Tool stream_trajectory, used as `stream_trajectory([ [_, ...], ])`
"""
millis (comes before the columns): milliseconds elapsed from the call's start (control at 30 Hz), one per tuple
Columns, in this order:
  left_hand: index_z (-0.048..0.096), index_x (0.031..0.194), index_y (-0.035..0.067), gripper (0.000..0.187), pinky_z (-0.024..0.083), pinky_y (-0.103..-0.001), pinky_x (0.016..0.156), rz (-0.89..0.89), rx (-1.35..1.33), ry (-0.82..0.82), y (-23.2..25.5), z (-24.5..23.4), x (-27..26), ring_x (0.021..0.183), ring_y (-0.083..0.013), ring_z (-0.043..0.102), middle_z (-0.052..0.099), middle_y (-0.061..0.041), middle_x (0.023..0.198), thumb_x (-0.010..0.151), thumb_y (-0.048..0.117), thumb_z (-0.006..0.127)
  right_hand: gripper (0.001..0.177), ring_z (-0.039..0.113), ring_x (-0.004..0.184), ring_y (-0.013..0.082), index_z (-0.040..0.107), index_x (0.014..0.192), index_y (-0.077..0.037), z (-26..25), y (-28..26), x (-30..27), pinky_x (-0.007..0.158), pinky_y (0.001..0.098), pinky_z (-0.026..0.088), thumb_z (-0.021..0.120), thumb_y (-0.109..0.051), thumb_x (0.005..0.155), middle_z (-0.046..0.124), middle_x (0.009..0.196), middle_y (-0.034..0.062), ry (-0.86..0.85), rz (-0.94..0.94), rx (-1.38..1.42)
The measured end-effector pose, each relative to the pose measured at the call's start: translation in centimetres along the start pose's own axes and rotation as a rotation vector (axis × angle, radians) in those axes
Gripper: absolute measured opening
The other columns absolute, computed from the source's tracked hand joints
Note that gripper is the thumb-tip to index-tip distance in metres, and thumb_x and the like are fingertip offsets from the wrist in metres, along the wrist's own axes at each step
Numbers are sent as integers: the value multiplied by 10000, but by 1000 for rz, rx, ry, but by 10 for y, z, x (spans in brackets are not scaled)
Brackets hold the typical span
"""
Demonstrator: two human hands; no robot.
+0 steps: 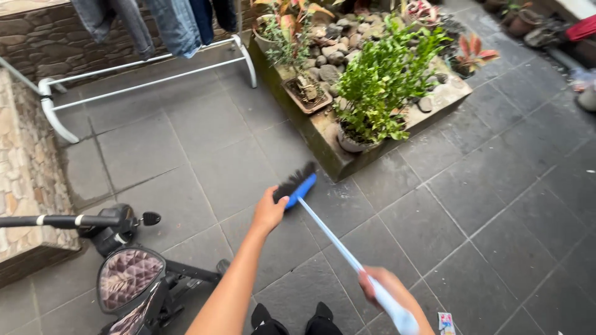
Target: The recorder is sweeping a tiled patio area with a broom.
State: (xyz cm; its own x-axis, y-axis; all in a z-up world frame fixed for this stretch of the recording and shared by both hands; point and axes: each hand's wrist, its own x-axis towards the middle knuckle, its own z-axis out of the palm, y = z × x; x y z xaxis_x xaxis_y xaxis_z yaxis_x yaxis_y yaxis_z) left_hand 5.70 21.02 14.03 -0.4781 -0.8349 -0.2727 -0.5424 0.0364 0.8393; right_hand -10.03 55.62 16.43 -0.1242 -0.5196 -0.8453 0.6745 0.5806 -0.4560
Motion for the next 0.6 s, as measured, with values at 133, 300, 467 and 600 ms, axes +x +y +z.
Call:
stream_trajectory([
  [133, 527, 1435, 120, 622, 445, -442, 1084, 59, -40, -25, 22, 21, 5, 1310, -380, 568, 607, -224, 1394, 886, 356, 698, 161, 430, 448, 117, 548, 877, -39, 0, 24, -32, 394, 265, 329, 616, -130, 991, 506, 608, 32, 124, 97, 373],
  [300, 513, 1446, 138, 625, 448, -443, 1084, 62, -44, -14, 39, 1, -31, 1306, -378, 575, 609, -205, 1401, 891, 371, 680, 128, 422, 425, 120, 534, 911, -55, 58, -15, -28, 372, 270, 343, 629, -138, 934, 488, 583, 19, -50, -141, 100],
  [467, 509, 1452, 162, 629, 429, -458, 1095, 2, -9, 57, 8, -8, -67, 1326, -390, 546, 587, -214, 1404, 889, 386, 678, 102, 459, 475, 93, 528, 955, -32, 88, -62, 47, 407, 230, 387, 601, -98, 978, 517, 643, 11, -178, -122, 285],
  [600, 514, 1444, 164, 627, 411, -465, 1117, -16, 12, 142, -46, 24, -85, 1362, -398, 512, 597, -219, 1403, 886, 385, 693, 113, 461, 473, 82, 522, 946, -20, 77, -63, 62, 414, 205, 399, 599, -89, 993, 524, 652, 12, -196, 66, 363],
])
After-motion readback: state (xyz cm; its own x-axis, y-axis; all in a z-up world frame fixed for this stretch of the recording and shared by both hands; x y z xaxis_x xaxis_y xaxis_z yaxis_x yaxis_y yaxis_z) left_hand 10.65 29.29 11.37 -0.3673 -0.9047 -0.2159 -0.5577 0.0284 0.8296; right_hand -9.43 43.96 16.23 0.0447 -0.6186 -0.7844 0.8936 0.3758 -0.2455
